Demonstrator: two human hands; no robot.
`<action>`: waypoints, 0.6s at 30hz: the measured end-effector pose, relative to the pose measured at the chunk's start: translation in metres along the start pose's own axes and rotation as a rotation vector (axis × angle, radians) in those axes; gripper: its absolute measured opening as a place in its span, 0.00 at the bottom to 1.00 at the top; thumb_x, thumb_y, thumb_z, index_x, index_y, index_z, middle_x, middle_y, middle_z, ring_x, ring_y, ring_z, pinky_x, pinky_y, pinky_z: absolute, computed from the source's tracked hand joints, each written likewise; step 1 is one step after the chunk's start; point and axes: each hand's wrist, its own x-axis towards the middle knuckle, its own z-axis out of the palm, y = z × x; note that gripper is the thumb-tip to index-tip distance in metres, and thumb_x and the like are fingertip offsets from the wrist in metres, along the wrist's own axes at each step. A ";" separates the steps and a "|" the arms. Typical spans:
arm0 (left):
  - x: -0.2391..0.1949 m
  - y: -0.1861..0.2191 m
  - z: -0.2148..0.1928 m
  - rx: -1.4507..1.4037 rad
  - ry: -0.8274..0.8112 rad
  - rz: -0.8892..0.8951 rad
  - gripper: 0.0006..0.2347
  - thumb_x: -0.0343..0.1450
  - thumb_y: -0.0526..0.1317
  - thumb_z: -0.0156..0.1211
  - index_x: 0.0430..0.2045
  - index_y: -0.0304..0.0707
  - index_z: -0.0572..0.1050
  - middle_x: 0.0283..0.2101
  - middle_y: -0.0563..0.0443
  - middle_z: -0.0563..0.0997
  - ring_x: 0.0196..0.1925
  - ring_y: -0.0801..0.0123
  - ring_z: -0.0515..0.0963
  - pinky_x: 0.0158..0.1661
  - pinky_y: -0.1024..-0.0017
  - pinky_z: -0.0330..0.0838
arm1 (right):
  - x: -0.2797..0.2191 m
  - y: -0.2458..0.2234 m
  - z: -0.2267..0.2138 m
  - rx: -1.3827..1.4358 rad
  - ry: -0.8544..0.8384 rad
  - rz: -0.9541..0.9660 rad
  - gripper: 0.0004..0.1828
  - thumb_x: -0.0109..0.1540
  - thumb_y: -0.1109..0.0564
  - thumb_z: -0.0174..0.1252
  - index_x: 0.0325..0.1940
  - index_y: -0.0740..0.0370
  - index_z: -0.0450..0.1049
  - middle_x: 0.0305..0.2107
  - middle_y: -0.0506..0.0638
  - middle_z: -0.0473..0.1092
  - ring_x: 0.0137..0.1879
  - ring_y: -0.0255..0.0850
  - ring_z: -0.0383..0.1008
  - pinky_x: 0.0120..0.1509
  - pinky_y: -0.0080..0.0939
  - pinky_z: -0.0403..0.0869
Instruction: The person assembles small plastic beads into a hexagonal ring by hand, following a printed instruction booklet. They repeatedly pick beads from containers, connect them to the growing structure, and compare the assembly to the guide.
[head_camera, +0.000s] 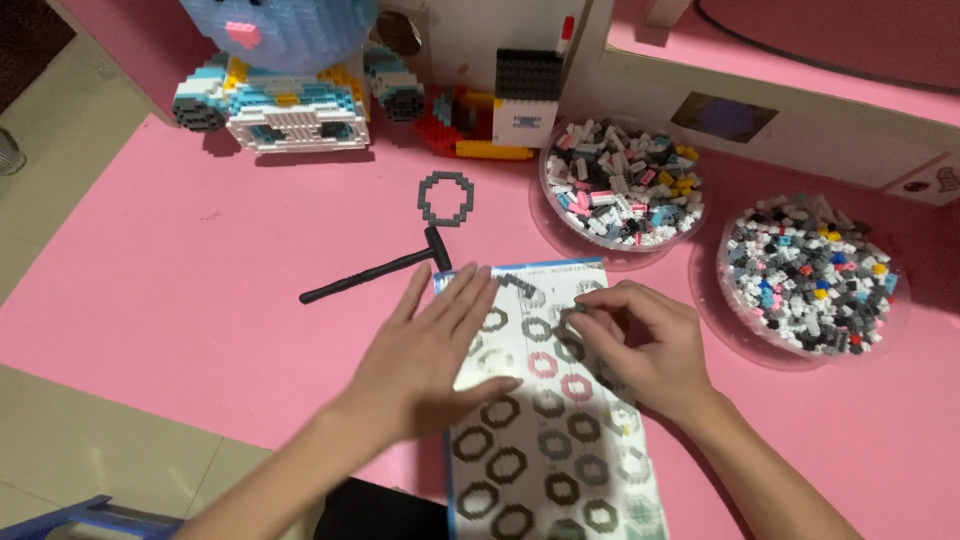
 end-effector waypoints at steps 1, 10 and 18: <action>0.003 -0.004 0.002 0.001 -0.004 -0.004 0.45 0.74 0.71 0.44 0.76 0.30 0.52 0.79 0.34 0.55 0.82 0.50 0.49 0.76 0.41 0.24 | 0.000 0.000 0.001 0.005 -0.002 0.002 0.09 0.56 0.63 0.75 0.40 0.62 0.85 0.18 0.46 0.76 0.21 0.33 0.70 0.32 0.34 0.73; 0.081 -0.041 0.004 -0.081 0.471 0.524 0.20 0.76 0.54 0.56 0.53 0.39 0.81 0.54 0.43 0.81 0.62 0.51 0.76 0.66 0.47 0.63 | -0.001 -0.020 0.012 -0.432 -0.153 -0.182 0.07 0.64 0.54 0.69 0.40 0.60 0.83 0.19 0.50 0.72 0.26 0.45 0.76 0.35 0.44 0.78; 0.081 -0.062 -0.007 -0.243 0.427 0.542 0.10 0.72 0.43 0.61 0.35 0.43 0.88 0.30 0.52 0.76 0.36 0.59 0.75 0.51 0.60 0.69 | 0.007 -0.023 0.011 -0.418 -0.110 -0.092 0.06 0.61 0.54 0.71 0.40 0.58 0.86 0.18 0.47 0.75 0.22 0.39 0.73 0.28 0.35 0.73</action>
